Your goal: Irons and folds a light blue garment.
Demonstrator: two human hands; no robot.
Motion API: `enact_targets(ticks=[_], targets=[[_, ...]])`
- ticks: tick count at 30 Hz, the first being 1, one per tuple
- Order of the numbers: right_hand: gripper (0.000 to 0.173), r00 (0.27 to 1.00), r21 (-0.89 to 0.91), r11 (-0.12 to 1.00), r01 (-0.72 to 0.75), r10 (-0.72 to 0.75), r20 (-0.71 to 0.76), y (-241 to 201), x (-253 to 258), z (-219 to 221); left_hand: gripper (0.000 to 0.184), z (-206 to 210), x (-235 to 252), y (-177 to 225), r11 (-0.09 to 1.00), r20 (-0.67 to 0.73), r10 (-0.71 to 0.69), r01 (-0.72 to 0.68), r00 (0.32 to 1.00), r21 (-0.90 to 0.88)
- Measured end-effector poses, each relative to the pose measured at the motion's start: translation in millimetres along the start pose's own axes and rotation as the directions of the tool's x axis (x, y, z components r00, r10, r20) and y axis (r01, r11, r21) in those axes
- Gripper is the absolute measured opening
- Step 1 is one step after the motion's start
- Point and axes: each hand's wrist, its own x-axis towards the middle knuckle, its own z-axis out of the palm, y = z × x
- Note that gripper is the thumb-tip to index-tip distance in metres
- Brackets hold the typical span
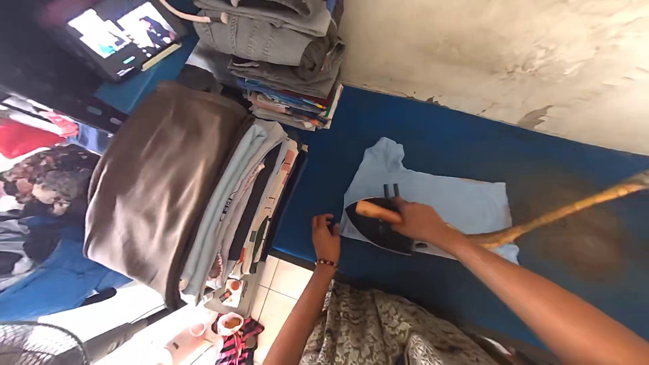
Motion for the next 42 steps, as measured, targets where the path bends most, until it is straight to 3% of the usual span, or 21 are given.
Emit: enact_targets(ticks=[4, 7, 10, 12, 15, 19, 21, 22, 24, 26, 29, 31, 33, 34, 36, 38, 40, 42], targets=[[0.055, 0.988, -0.089, 0.987, 0.136, -0.128, 0.086, -27.3, -0.9, 7.6, 0.030, -23.5, 12.8, 4.3, 0.991, -0.264, -0.027, -0.009, 0.964, -0.134], [0.052, 0.998, -0.019, 0.998, 0.064, -0.064, 0.030, 0.6, -4.2, -5.2, 0.030, -27.5, 28.0, 21.2, 0.981, -0.316, 0.170, -0.192, 0.933, -0.040], [0.051, 0.988, 0.154, 0.980, -0.128, 0.140, -0.069, 67.6, -18.0, -23.8, 0.028, -9.8, 42.6, 35.9, 0.884, -0.166, 0.464, -0.443, 0.870, 0.149], [0.048, 0.945, 0.308, 0.922, -0.236, 0.291, -0.148, 129.9, -26.9, -31.1, 0.032, 11.1, 54.2, 43.4, 0.811, 0.040, 0.534, -0.524, 0.845, 0.260], [0.041, 0.824, 0.509, 0.795, -0.331, 0.506, -0.253, 235.0, -40.0, -32.8, 0.042, 34.6, 75.2, 58.0, 0.792, 0.276, 0.350, -0.440, 0.895, 0.423], [0.042, 0.667, 0.684, 0.596, -0.419, 0.714, -0.213, 345.1, -64.6, -47.5, 0.045, 47.8, 103.3, 95.6, 0.829, 0.256, 0.089, -0.214, 0.963, 0.517], [0.046, 0.611, 0.621, 0.599, -0.505, 0.756, -0.233, 377.4, -69.5, -57.0, 0.047, 50.9, 121.4, 118.2, 0.848, 0.298, -0.064, -0.105, 0.953, 0.520], [0.050, 0.589, 0.544, 0.651, -0.530, 0.744, -0.317, 385.7, -69.2, -59.9, 0.050, 51.6, 130.6, 126.9, 0.852, 0.327, -0.134, -0.060, 0.935, 0.519], [0.068, 0.592, 0.353, 0.825, -0.441, 0.563, -0.577, 382.6, -58.5, -62.1, 0.058, 50.1, 147.3, 136.5, 0.847, 0.402, -0.239, -0.013, 0.884, 0.532], [0.066, 0.654, 0.161, 0.956, -0.246, 0.286, -0.700, 357.0, -29.3, -58.8, 0.058, 47.1, 157.0, 139.5, 0.805, 0.470, -0.317, -0.028, 0.824, 0.592], [0.063, 0.823, 0.037, 0.998, 0.056, -0.026, -0.568, 314.2, 30.9, -42.5, 0.047, 46.3, 158.8, 138.4, 0.751, 0.484, -0.330, -0.085, 0.810, 0.654], [0.046, 0.872, -0.010, 0.989, 0.149, -0.136, -0.471, 300.1, 49.5, -41.5, 0.041, 44.6, 155.0, 130.6, 0.770, 0.483, -0.250, -0.130, 0.839, 0.625], [0.021, 0.873, -0.043, 0.984, 0.174, -0.174, -0.456, 297.9, 37.3, -46.9, 0.034, 38.8, 145.8, 118.5, 0.800, 0.505, -0.102, -0.231, 0.857, 0.554], [0.016, 0.857, -0.062, 0.980, 0.191, -0.197, -0.475, 299.0, 20.4, -44.0, 0.030, 34.4, 138.5, 108.9, 0.802, 0.514, 0.011, -0.314, 0.858, 0.508], [0.014, 0.814, -0.104, 0.965, 0.241, -0.260, -0.519, 296.6, -26.1, -25.5, 0.025, 24.5, 124.5, 84.6, 0.773, 0.483, 0.265, -0.483, 0.835, 0.410], [0.016, 0.839, -0.138, 0.966, 0.219, -0.259, -0.479, 293.4, -70.1, 15.4, 0.025, 15.4, 115.7, 61.5, 0.701, 0.455, 0.461, -0.628, 0.761, 0.340], [0.022, 0.924, -0.061, 0.994, 0.088, -0.104, -0.368, 272.0, -97.2, 43.6, 0.031, 9.2, 112.0, 45.1, 0.604, 0.476, 0.567, -0.732, 0.673, 0.316], [0.024, 0.939, 0.078, 0.997, -0.023, 0.048, -0.342, 239.4, -95.0, 51.2, 0.036, 5.3, 110.6, 39.8, 0.554, 0.522, 0.578, -0.772, 0.627, 0.313]])
